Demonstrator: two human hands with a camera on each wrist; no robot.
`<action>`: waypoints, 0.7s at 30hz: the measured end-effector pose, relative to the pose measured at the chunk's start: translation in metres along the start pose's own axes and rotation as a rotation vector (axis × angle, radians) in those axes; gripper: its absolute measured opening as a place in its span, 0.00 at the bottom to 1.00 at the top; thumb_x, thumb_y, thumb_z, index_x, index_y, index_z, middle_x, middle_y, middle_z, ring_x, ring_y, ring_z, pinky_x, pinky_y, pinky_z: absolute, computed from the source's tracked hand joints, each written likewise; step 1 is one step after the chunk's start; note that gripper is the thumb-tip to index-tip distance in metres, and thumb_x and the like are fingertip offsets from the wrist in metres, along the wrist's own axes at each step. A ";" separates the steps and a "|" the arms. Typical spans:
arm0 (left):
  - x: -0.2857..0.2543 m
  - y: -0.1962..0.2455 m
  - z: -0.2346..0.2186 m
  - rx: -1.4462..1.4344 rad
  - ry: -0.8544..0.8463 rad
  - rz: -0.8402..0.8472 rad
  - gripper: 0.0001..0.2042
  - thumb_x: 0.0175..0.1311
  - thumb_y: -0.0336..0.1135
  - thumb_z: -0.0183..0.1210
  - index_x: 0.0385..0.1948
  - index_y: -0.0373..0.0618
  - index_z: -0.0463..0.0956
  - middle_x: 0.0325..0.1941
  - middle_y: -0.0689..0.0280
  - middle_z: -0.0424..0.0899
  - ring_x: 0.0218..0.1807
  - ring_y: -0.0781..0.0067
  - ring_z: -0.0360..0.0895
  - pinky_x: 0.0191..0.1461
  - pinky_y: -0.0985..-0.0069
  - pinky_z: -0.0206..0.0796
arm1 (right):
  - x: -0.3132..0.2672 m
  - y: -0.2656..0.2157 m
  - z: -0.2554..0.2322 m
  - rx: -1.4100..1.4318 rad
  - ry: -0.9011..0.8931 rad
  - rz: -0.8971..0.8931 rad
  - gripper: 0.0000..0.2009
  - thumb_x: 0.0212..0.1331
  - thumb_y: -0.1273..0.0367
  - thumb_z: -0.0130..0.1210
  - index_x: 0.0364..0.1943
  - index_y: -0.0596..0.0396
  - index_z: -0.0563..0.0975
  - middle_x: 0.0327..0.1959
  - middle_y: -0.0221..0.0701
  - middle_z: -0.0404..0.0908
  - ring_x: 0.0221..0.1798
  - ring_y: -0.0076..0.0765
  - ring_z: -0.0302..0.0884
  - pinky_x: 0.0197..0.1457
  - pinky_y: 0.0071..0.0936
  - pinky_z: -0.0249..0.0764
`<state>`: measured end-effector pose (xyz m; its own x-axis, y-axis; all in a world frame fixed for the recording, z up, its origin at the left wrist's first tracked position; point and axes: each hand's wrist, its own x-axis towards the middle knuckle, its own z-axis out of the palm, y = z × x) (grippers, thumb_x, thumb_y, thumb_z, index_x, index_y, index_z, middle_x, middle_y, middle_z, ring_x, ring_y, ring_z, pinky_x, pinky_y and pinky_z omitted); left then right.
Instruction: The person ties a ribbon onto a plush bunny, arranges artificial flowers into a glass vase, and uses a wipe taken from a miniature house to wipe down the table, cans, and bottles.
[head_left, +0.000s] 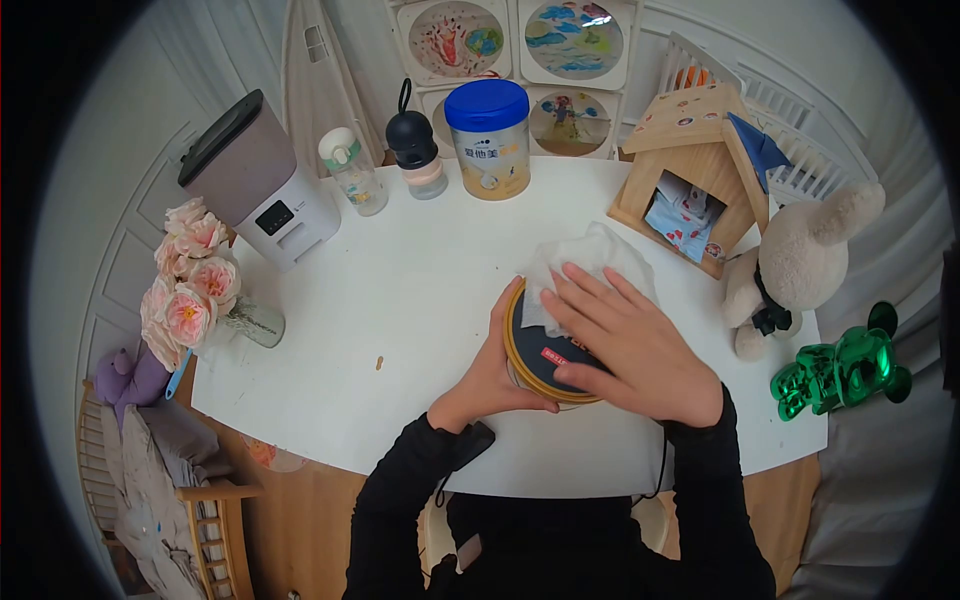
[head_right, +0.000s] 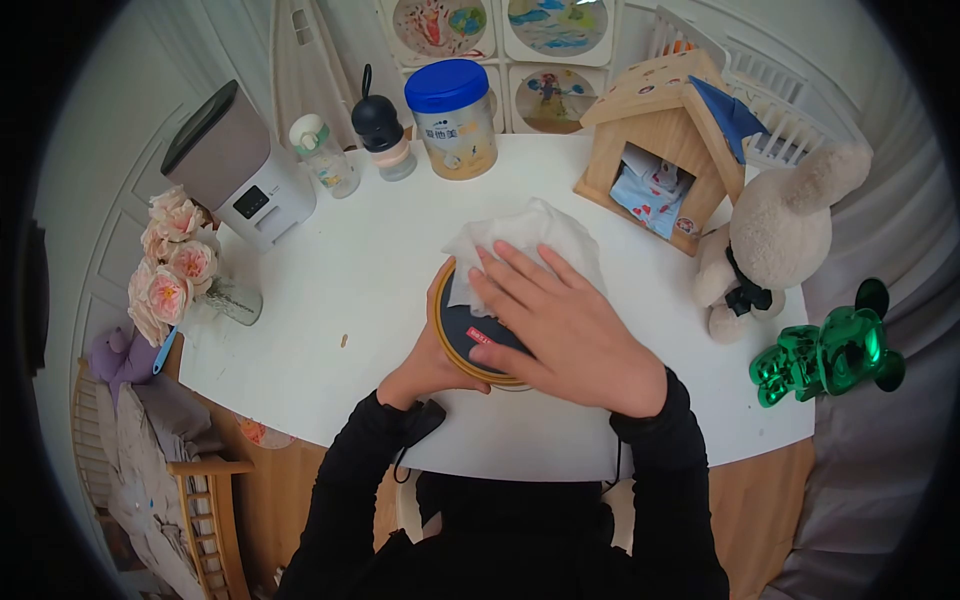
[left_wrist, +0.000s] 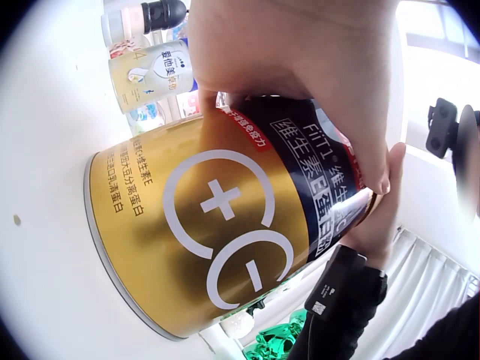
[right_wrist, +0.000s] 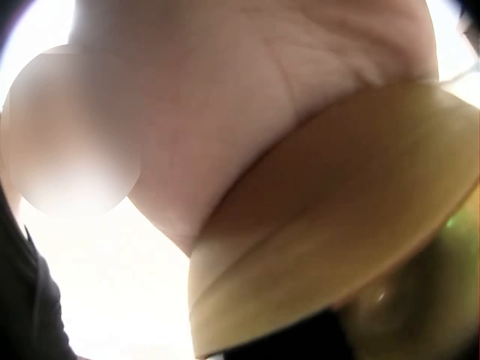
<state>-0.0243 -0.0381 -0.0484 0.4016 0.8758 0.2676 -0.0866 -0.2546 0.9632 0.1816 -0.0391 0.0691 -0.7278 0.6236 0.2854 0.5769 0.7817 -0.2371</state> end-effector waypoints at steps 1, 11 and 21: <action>0.001 0.002 -0.001 0.074 0.002 0.035 0.71 0.24 0.40 0.82 0.71 0.47 0.32 0.74 0.55 0.47 0.75 0.58 0.45 0.75 0.63 0.44 | 0.000 0.006 -0.001 0.093 0.038 0.029 0.29 0.63 0.54 0.51 0.62 0.59 0.66 0.65 0.44 0.66 0.72 0.47 0.55 0.73 0.45 0.50; 0.007 0.000 0.013 -0.432 -0.053 -0.023 0.43 0.60 0.39 0.63 0.71 0.55 0.38 0.73 0.59 0.52 0.72 0.60 0.56 0.75 0.59 0.48 | -0.013 -0.041 0.004 0.140 -0.117 -0.235 0.25 0.59 0.60 0.59 0.59 0.55 0.71 0.66 0.37 0.66 0.71 0.44 0.57 0.70 0.41 0.57; -0.005 0.002 0.000 -0.022 0.033 -0.117 0.68 0.25 0.38 0.82 0.71 0.47 0.35 0.73 0.56 0.49 0.74 0.58 0.49 0.74 0.62 0.46 | 0.000 -0.006 0.003 -0.062 0.003 -0.039 0.27 0.65 0.52 0.47 0.63 0.52 0.67 0.68 0.37 0.62 0.73 0.45 0.52 0.73 0.50 0.46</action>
<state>-0.0265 -0.0430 -0.0480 0.3796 0.9122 0.1540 -0.0612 -0.1414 0.9881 0.1771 -0.0441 0.0672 -0.7488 0.5928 0.2964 0.5701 0.8042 -0.1682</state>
